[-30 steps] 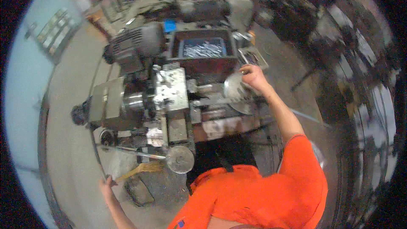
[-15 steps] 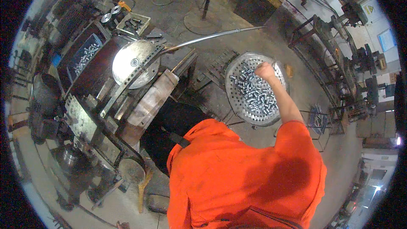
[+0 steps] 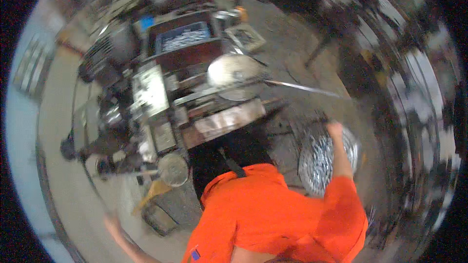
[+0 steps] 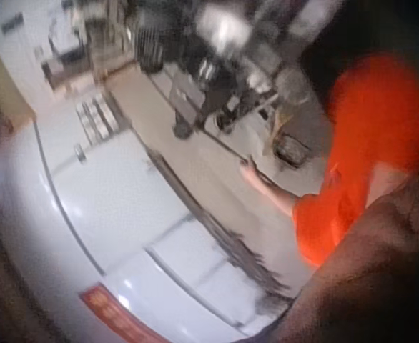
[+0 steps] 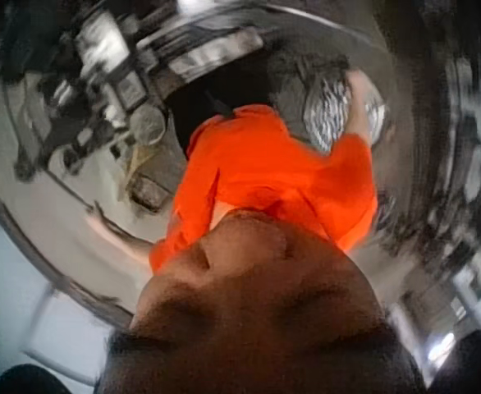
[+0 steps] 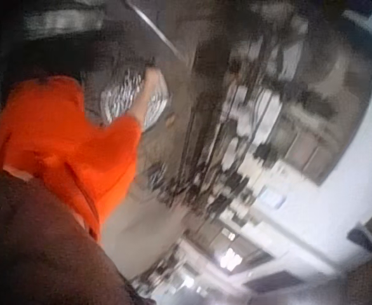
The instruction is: The person operates a metal turning machine, repeatedly inserting small metal pieces into the chuck, engaging the machine, and removing the finished parts. The finished parts are placed into a perforated metal basket nearby.
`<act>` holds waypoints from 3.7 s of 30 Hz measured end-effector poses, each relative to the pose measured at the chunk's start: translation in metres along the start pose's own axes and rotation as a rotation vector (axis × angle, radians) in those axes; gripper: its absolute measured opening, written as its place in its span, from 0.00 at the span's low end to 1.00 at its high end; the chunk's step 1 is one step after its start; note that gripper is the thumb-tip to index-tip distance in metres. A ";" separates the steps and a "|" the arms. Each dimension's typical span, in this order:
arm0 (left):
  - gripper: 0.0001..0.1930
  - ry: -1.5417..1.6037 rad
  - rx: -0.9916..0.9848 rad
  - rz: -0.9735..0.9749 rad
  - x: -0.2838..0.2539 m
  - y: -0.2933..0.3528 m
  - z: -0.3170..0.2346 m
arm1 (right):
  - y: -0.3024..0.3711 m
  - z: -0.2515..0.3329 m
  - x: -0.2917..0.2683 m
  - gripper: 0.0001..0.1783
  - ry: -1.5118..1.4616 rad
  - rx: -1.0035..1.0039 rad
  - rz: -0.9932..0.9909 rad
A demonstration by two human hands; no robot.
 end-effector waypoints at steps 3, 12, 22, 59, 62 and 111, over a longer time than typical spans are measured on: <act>0.20 -0.268 0.315 -0.249 -0.066 0.065 -0.081 | 0.013 0.024 -0.038 0.09 -0.410 -0.063 -0.325; 0.19 0.884 0.673 0.804 -0.026 0.199 -0.332 | 0.071 0.484 -0.254 0.20 -1.141 -1.305 -0.113; 0.17 1.457 0.586 1.158 0.000 0.217 -0.342 | 0.127 0.581 -0.296 0.18 -1.027 -1.551 -0.311; 0.18 -0.071 0.039 -0.126 -0.074 0.081 0.003 | 0.016 0.799 -0.257 0.14 -0.123 -1.401 -0.110; 0.19 -0.024 -0.049 -0.041 -0.051 0.095 0.023 | 0.018 0.801 -0.255 0.16 -0.107 -1.420 -0.094; 0.20 0.905 -0.054 0.208 0.102 -0.058 -0.056 | -0.072 0.137 -0.146 0.17 0.118 0.054 0.000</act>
Point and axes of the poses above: each hand's wrist, its own y-axis away from the middle knuckle, its own x-axis out of the palm, z = x × y, the point moved 6 cm from there along -y, towards the middle knuckle, and after that the axes turned 11 degrees about -x, right-handed, at the moved point
